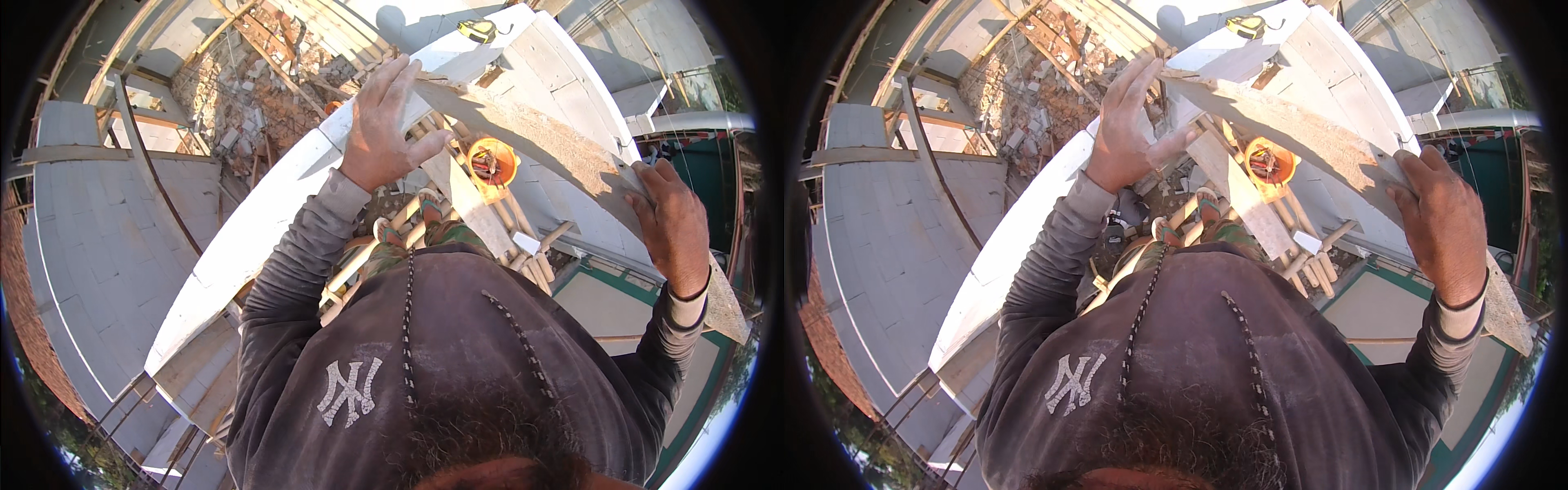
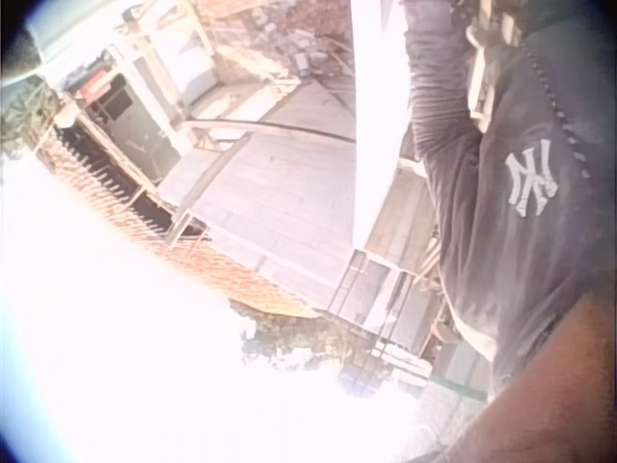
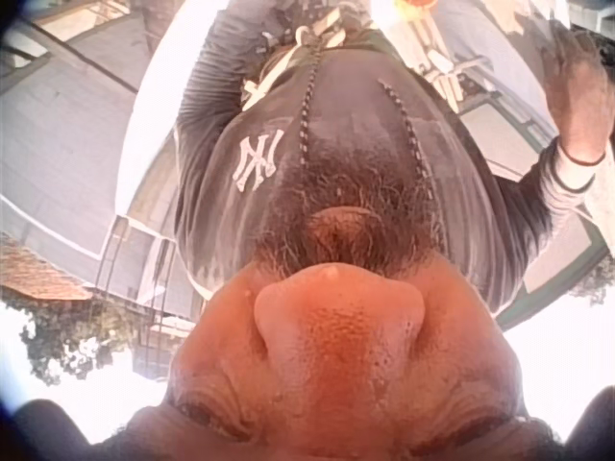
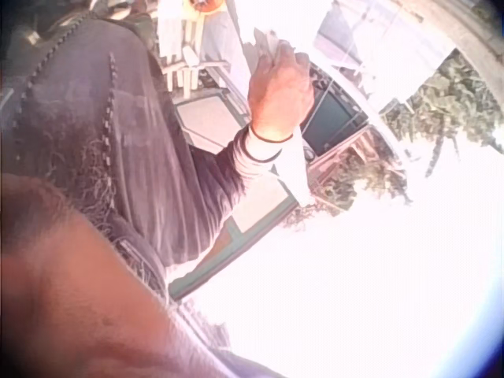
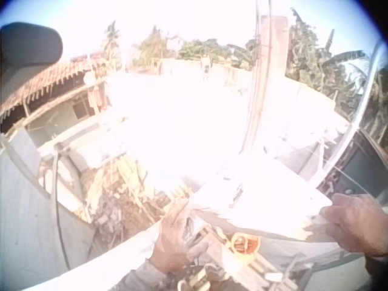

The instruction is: The person secures metal brackets to a masonry wall using a hammer and nails, then lifts and positions a white concrete block onto the top layer of the wall.

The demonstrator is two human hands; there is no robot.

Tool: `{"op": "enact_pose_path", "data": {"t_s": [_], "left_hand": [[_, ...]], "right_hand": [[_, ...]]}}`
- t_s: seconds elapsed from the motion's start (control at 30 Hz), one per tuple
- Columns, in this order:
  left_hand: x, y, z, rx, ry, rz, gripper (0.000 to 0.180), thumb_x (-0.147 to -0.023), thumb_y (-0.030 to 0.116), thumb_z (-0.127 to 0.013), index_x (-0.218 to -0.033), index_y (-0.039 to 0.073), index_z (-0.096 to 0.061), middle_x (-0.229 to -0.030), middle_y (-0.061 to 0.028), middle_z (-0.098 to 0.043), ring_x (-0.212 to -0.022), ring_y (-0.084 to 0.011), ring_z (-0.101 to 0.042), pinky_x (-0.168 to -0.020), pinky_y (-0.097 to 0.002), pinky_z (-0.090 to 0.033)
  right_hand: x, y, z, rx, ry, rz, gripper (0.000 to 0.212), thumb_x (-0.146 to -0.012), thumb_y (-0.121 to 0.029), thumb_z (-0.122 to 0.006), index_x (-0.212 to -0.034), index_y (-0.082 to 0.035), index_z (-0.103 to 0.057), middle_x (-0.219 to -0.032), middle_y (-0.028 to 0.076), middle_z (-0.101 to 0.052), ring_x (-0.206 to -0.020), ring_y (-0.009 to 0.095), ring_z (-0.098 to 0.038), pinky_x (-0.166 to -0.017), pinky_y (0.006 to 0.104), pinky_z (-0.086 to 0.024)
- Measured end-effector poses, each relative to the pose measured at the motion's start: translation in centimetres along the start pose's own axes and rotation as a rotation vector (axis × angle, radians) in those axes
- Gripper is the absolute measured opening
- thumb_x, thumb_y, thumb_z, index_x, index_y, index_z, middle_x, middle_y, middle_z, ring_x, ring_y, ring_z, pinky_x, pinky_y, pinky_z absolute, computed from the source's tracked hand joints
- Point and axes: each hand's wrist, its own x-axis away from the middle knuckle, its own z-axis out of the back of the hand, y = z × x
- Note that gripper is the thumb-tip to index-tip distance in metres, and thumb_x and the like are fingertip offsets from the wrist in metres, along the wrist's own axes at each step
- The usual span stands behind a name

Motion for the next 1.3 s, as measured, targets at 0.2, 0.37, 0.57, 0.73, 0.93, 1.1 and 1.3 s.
{"op": "enact_pose_path", "data": {"t_s": [0.2, 0.37, 0.57, 0.73, 0.93, 1.1, 1.3], "left_hand": [[-9.2, 10.0, 1.3, -0.024, -0.021, -0.307, 0.081, -0.077, 0.045, -0.083, -0.138, 0.002, -0.051, -0.128, -0.0169, -0.062, -0.120, -0.0357, -0.058, -0.104, -0.0482, -0.045], [-13.5, 9.6, 3.8, 0.219, -0.004, -0.301, 0.054, -0.075, 0.037, -0.084, -0.106, -0.003, -0.066, -0.096, -0.0238, -0.066, -0.092, -0.0427, -0.064, -0.082, -0.0488, -0.051], [-14.2, 8.2, 8.3, 0.061, 0.077, 0.064, 0.044, -0.080, 0.037, -0.084, -0.101, 0.000, -0.072, -0.078, -0.0212, -0.065, -0.075, -0.0364, -0.066, -0.070, -0.0440, -0.052], [-14.1, 0.7, 8.9, -0.182, 0.203, 0.079, 0.034, -0.086, 0.030, -0.078, -0.109, 0.005, -0.072, -0.085, -0.0214, -0.064, -0.080, -0.0352, -0.064, -0.075, -0.0431, -0.051], [-12.3, -5.6, 9.6, -0.320, 0.416, 0.184, 0.033, -0.090, 0.026, -0.074, -0.117, 0.007, -0.070, -0.100, -0.0231, -0.063, -0.093, -0.0353, -0.062, -0.085, -0.0442, -0.048], [-12.0, -9.4, 4.6, -0.401, 0.549, 0.178, 0.034, -0.093, 0.022, -0.071, -0.124, 0.009, -0.068, -0.112, -0.0245, -0.062, -0.105, -0.0354, -0.060, -0.093, -0.0451, -0.046], [-9.6, -14.2, 0.5, -0.336, 0.643, 0.175, 0.044, -0.093, 0.020, -0.070, -0.136, 0.011, -0.061, -0.127, -0.0255, -0.060, -0.119, -0.0372, -0.056, -0.105, -0.0466, -0.042]], "right_hand": [[-1.8, -2.5, 5.3, 0.120, 0.223, 0.155, 0.029, -0.090, -0.011, -0.073, -0.118, -0.003, -0.071, -0.112, 0.015, -0.070, -0.098, 0.030, -0.072, -0.086, 0.0360, -0.057], [-2.8, -3.1, 8.1, 0.212, 0.418, 0.309, 0.031, -0.095, -0.011, -0.068, -0.125, -0.003, -0.069, -0.120, 0.015, -0.069, -0.098, 0.030, -0.073, -0.087, 0.0331, -0.058], [-3.4, -5.1, 9.3, 0.246, 0.693, 0.598, 0.029, -0.094, -0.010, -0.071, -0.122, -0.002, -0.071, -0.113, 0.016, -0.071, -0.098, 0.027, -0.073, -0.084, 0.0316, -0.059], [-3.6, -4.2, 8.5, 0.107, 1.068, 0.896, 0.028, -0.093, -0.010, -0.074, -0.119, -0.001, -0.072, -0.107, 0.017, -0.073, -0.097, 0.023, -0.073, -0.082, 0.0303, -0.059], [-11.9, -3.4, -1.2, -0.987, 0.823, 0.341, 0.044, -0.096, -0.023, -0.070, -0.134, -0.002, -0.058, -0.123, 0.011, -0.065, -0.109, 0.023, -0.065, -0.088, 0.0357, -0.055], [-24.4, -2.8, -2.1, -1.556, 0.318, 0.555, 0.039, -0.098, -0.021, -0.064, -0.133, -0.003, -0.061, -0.131, 0.007, -0.062, -0.109, 0.023, -0.064, -0.089, 0.0407, -0.054], [-39.5, -6.2, -4.1, -0.348, 0.793, 1.058, 0.043, -0.095, -0.018, -0.063, -0.136, -0.005, -0.060, -0.130, 0.018, -0.064, -0.107, 0.029, -0.065, -0.094, 0.0397, -0.052]]}}
